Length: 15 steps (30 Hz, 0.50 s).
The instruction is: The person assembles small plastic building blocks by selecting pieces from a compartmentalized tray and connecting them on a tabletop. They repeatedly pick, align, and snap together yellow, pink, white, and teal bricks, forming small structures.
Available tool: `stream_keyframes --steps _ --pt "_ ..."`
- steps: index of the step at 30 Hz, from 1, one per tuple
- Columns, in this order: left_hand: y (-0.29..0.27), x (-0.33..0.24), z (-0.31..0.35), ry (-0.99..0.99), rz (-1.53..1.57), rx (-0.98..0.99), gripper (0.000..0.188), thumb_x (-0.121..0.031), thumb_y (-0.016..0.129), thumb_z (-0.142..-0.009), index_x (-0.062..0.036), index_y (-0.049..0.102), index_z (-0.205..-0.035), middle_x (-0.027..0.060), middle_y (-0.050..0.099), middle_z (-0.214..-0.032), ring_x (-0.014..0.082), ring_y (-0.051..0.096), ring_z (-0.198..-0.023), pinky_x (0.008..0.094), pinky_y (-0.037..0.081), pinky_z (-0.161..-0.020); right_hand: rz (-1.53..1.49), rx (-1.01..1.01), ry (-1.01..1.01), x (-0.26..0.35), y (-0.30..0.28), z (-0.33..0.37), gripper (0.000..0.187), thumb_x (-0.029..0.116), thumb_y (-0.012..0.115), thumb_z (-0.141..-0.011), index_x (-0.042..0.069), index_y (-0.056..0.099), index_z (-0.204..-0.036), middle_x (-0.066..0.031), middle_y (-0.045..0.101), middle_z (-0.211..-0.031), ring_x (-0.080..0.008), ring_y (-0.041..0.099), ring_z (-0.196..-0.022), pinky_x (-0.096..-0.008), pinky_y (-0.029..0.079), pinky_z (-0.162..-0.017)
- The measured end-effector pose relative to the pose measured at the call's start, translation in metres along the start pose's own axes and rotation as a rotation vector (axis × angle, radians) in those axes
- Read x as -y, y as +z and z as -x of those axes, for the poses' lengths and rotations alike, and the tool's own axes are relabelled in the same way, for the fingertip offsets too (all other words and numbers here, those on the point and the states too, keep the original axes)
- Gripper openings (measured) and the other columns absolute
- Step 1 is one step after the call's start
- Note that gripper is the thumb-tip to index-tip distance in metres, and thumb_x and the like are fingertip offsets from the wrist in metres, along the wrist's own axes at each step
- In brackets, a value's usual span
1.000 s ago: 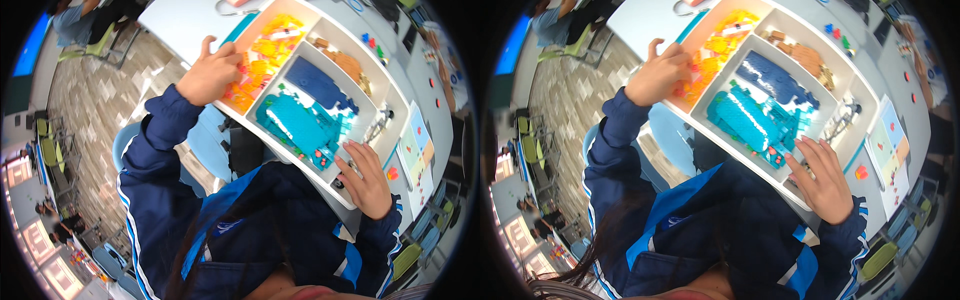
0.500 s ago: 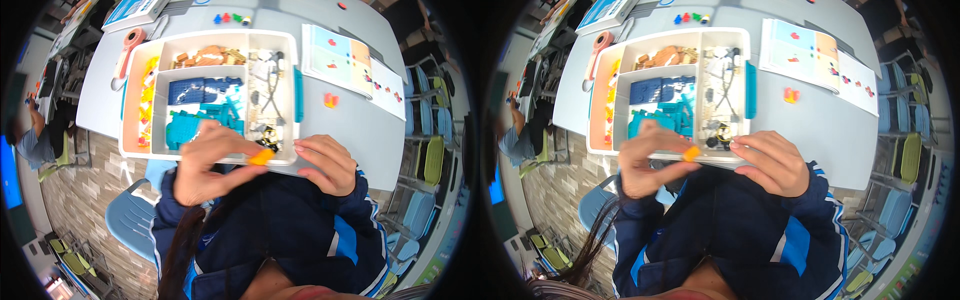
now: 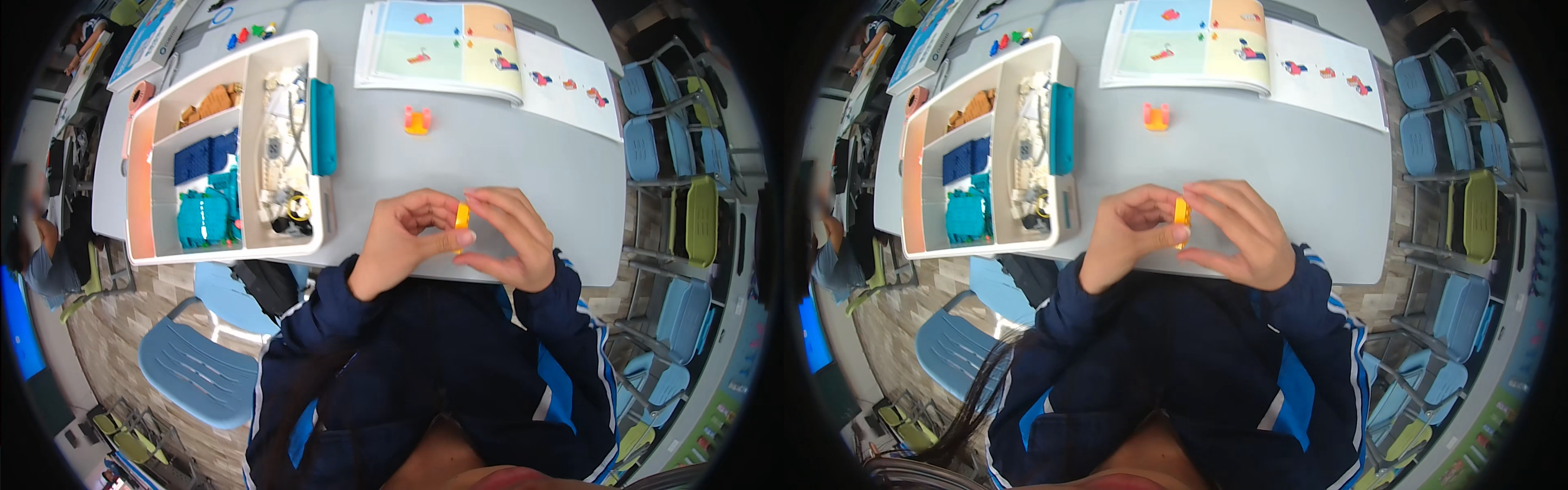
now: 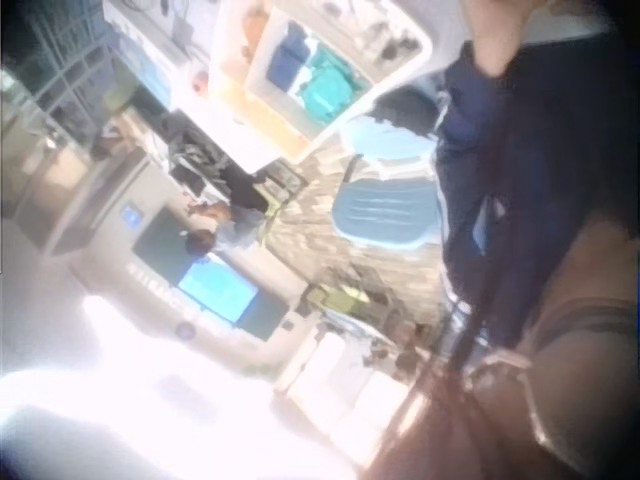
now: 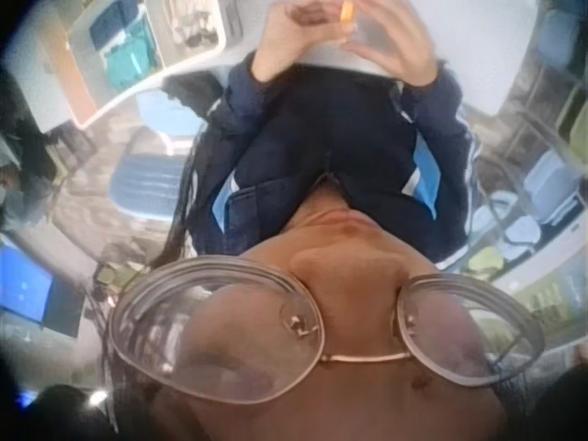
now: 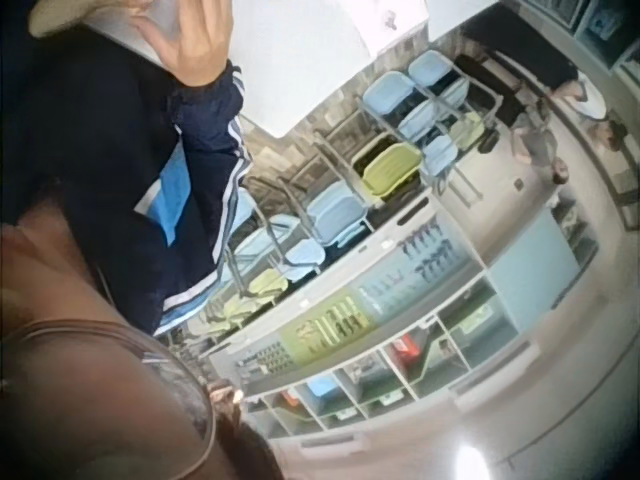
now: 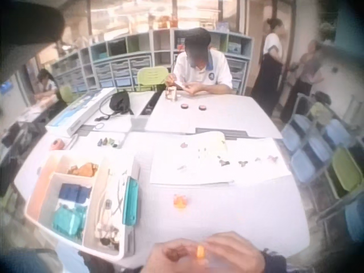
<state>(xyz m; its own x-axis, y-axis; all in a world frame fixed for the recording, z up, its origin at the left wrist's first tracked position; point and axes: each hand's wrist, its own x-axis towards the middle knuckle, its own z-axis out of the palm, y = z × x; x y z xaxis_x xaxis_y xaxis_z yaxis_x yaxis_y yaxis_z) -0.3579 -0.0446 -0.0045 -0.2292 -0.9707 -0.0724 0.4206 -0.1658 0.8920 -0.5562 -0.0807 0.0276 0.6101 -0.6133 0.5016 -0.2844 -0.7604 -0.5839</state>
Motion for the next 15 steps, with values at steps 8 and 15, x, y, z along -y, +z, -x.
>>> stream_keyframes --steps 8,15 --pt "0.017 0.027 -0.021 -0.196 -0.036 -0.071 0.028 -0.006 0.074 -0.089 0.0056 0.068 -0.114 0.0115 0.073 -0.102 0.0138 0.069 -0.091 0.0271 0.056 -0.084 -0.208 -0.015 0.074 -0.061 -0.006 0.029 0.055 0.010 0.089 -0.067 0.000 0.066 -0.116 -0.0146 0.067 -0.114 -0.0298 0.065 -0.100 -0.0361 0.053 -0.084" --pt "0.007 0.044 -0.017 -0.206 0.003 -0.054 0.021 0.004 0.073 -0.085 0.0047 0.072 -0.106 0.0129 0.074 -0.098 0.0164 0.070 -0.087 0.0289 0.055 -0.083 -0.372 0.003 0.105 -0.068 0.003 0.044 0.052 0.003 0.087 -0.068 -0.001 0.067 -0.116 -0.0125 0.068 -0.111 -0.0256 0.067 -0.098 -0.0334 0.055 -0.084"
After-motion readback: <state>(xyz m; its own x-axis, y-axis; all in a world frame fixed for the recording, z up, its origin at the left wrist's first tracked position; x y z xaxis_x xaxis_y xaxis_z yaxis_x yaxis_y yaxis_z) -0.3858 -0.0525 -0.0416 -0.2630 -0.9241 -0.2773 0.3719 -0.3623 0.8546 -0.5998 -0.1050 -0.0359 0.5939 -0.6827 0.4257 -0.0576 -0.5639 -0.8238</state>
